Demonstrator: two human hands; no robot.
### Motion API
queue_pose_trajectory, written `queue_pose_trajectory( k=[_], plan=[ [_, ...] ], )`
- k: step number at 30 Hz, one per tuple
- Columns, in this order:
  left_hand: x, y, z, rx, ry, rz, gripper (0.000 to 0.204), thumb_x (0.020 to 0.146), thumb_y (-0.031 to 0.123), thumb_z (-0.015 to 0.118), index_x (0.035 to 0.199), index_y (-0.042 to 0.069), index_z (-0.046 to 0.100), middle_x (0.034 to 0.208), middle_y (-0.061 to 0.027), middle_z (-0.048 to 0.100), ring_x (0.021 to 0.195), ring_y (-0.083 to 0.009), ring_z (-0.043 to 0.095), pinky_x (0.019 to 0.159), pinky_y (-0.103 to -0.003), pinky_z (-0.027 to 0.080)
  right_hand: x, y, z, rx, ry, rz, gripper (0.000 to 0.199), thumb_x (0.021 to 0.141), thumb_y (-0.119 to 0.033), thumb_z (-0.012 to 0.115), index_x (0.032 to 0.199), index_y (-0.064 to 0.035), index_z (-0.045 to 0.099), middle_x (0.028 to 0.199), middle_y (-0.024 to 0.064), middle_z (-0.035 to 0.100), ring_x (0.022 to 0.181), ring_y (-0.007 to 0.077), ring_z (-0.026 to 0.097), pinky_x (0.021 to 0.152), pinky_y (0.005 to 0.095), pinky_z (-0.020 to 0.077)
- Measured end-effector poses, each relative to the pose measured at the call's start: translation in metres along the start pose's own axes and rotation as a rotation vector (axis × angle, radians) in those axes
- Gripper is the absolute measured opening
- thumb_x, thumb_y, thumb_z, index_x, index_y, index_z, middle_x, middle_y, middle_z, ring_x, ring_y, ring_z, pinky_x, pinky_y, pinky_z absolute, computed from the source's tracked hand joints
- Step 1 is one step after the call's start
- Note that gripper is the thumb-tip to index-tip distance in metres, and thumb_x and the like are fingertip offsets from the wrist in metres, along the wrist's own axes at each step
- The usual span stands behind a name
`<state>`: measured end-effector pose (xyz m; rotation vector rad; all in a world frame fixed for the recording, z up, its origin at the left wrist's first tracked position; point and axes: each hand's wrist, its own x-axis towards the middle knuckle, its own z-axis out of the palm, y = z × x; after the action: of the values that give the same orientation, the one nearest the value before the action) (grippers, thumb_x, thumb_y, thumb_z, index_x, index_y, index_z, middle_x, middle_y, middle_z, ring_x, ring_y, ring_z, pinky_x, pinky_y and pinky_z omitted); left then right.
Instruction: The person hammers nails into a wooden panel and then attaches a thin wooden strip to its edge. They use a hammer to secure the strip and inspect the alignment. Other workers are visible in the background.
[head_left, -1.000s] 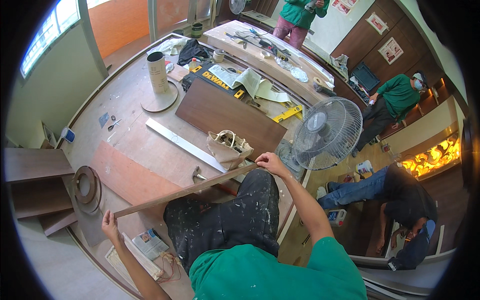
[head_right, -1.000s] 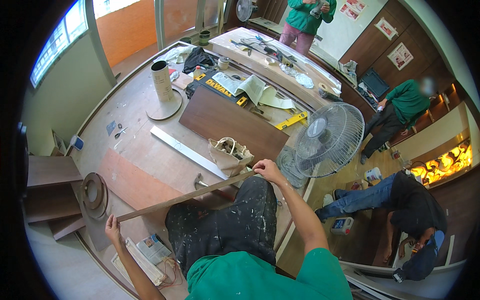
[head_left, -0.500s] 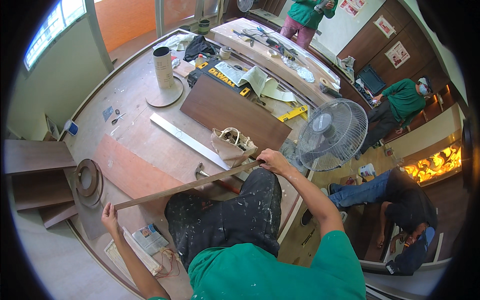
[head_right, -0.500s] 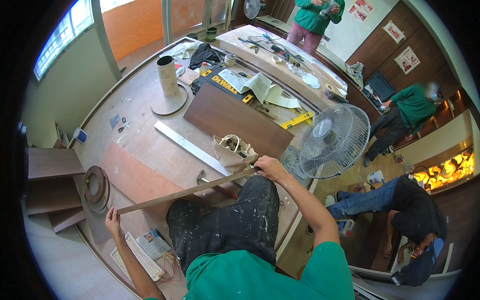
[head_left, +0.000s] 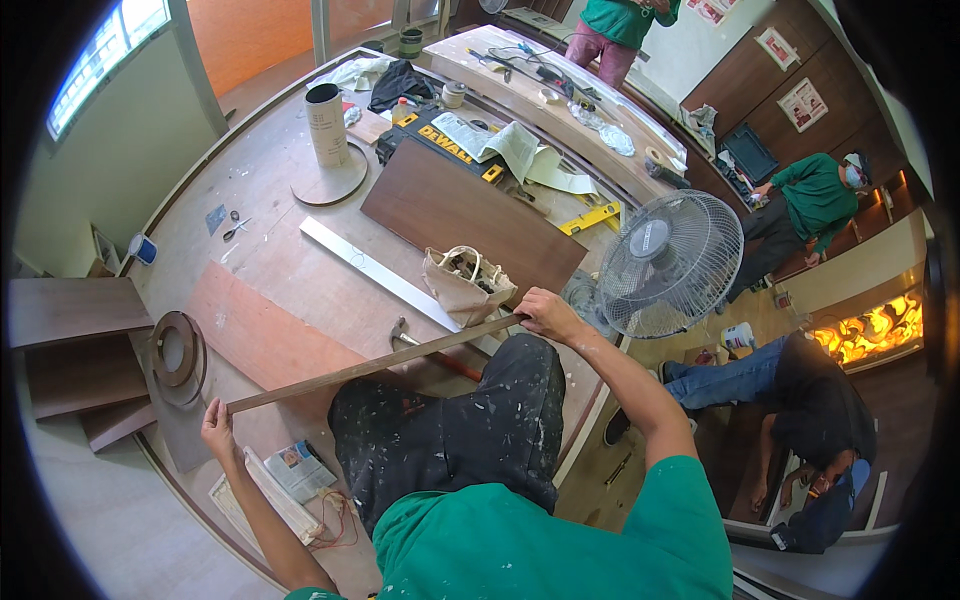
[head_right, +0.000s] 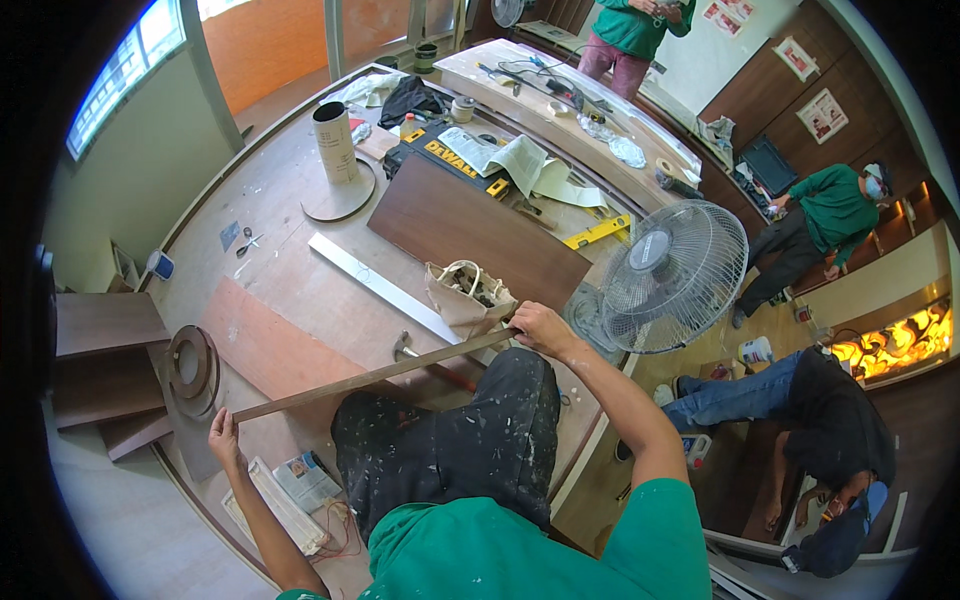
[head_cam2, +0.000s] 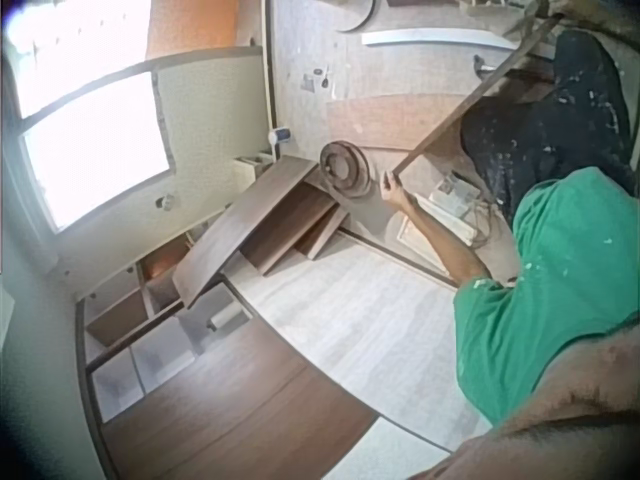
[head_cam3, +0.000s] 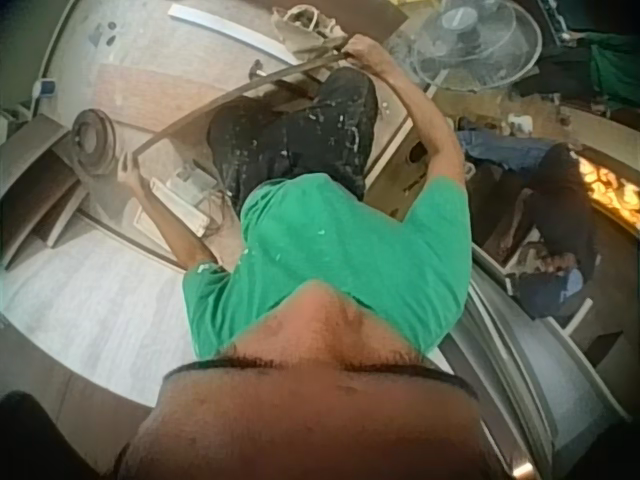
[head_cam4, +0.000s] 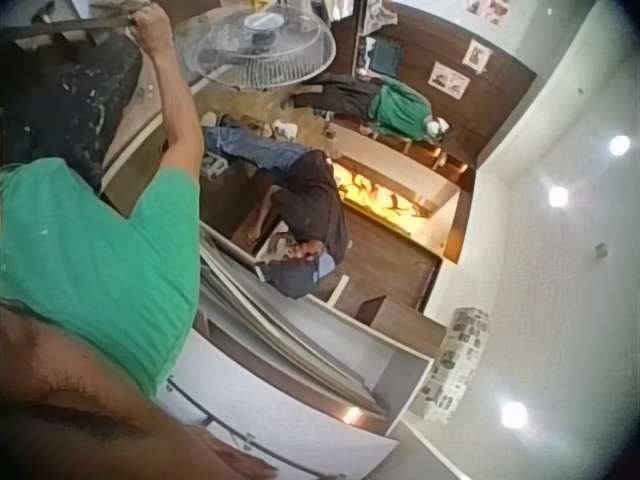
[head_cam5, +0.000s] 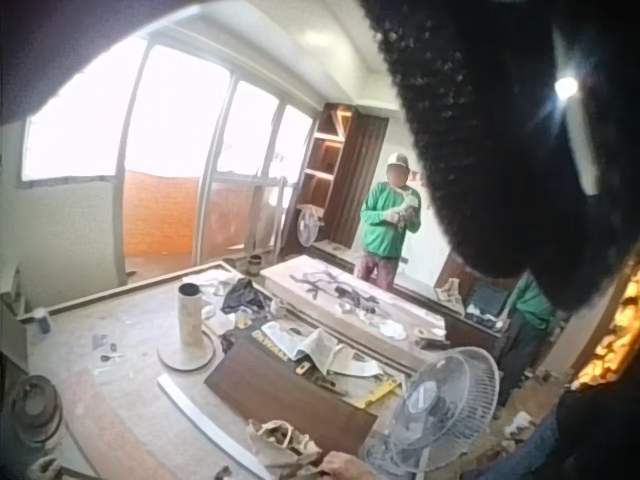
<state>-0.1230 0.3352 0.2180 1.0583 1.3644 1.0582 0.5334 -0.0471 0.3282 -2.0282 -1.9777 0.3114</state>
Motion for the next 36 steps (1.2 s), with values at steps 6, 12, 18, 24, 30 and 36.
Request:
queue_pose_trajectory(
  k=[6,12,18,24,30,36],
  plan=[
    [-0.002,-0.008,0.0,-0.013,0.0,0.035,0.037,0.098,0.011,0.075,0.13,-0.006,0.066,0.108,-0.0078,0.072,0.093,-0.0132,0.069,0.085,-0.026,0.058,0.005,-0.005,-0.005,0.001,-0.153,0.142,0.034,0.075,-0.011,0.082,0.108,-0.0068,0.072,0.103,0.0101,0.068,0.106,0.0325,0.063,0.094,0.0435,0.0532],
    [-0.008,-0.003,0.005,0.074,0.02,0.111,0.036,0.098,0.014,0.075,0.128,-0.005,0.069,0.106,-0.006,0.073,0.09,-0.0112,0.068,0.08,-0.024,0.056,0.032,-0.047,0.0,0.117,-0.113,0.185,0.044,0.08,-0.021,0.084,0.119,-0.0068,0.071,0.114,0.0133,0.069,0.117,0.0346,0.062,0.1,0.0444,0.052],
    [-0.016,0.011,0.026,0.063,-0.003,0.156,0.037,0.098,0.013,0.075,0.129,-0.007,0.068,0.11,-0.0089,0.074,0.095,-0.014,0.07,0.086,-0.026,0.057,0.078,-0.133,0.034,0.266,-0.017,-0.028,0.048,0.084,-0.024,0.084,0.125,-0.0054,0.068,0.12,0.0192,0.066,0.115,0.0375,0.062,0.102,0.0445,0.051],
    [-0.012,0.022,0.018,0.037,-0.064,0.142,0.034,0.098,0.012,0.075,0.127,-0.006,0.069,0.107,-0.0078,0.074,0.094,-0.0125,0.069,0.086,-0.025,0.057,0.127,-0.176,0.063,0.356,0.009,0.042,0.039,0.082,-0.018,0.083,0.117,-0.0054,0.072,0.108,0.0172,0.068,0.108,0.0385,0.063,0.093,0.0459,0.0515],
    [-0.015,0.03,0.011,-0.062,-0.1,0.107,0.034,0.098,0.011,0.075,0.128,-0.004,0.068,0.101,-0.003,0.071,0.089,-0.009,0.068,0.082,-0.024,0.059,0.122,-0.178,0.08,0.292,0.103,-0.003,0.028,0.082,-0.015,0.083,0.107,-0.0066,0.076,0.098,0.0142,0.068,0.098,0.0366,0.065,0.084,0.0446,0.0546],
    [-0.021,0.02,0.009,-0.106,-0.064,0.1,0.033,0.097,0.01,0.075,0.127,-0.003,0.068,0.097,-0.0005,0.068,0.086,-0.0084,0.068,0.082,-0.023,0.059,0.116,-0.187,0.082,0.255,0.123,0.019,0.025,0.082,-0.013,0.081,0.105,-0.0065,0.076,0.097,0.0145,0.068,0.095,0.036,0.066,0.082,0.0438,0.0547]
  ],
)
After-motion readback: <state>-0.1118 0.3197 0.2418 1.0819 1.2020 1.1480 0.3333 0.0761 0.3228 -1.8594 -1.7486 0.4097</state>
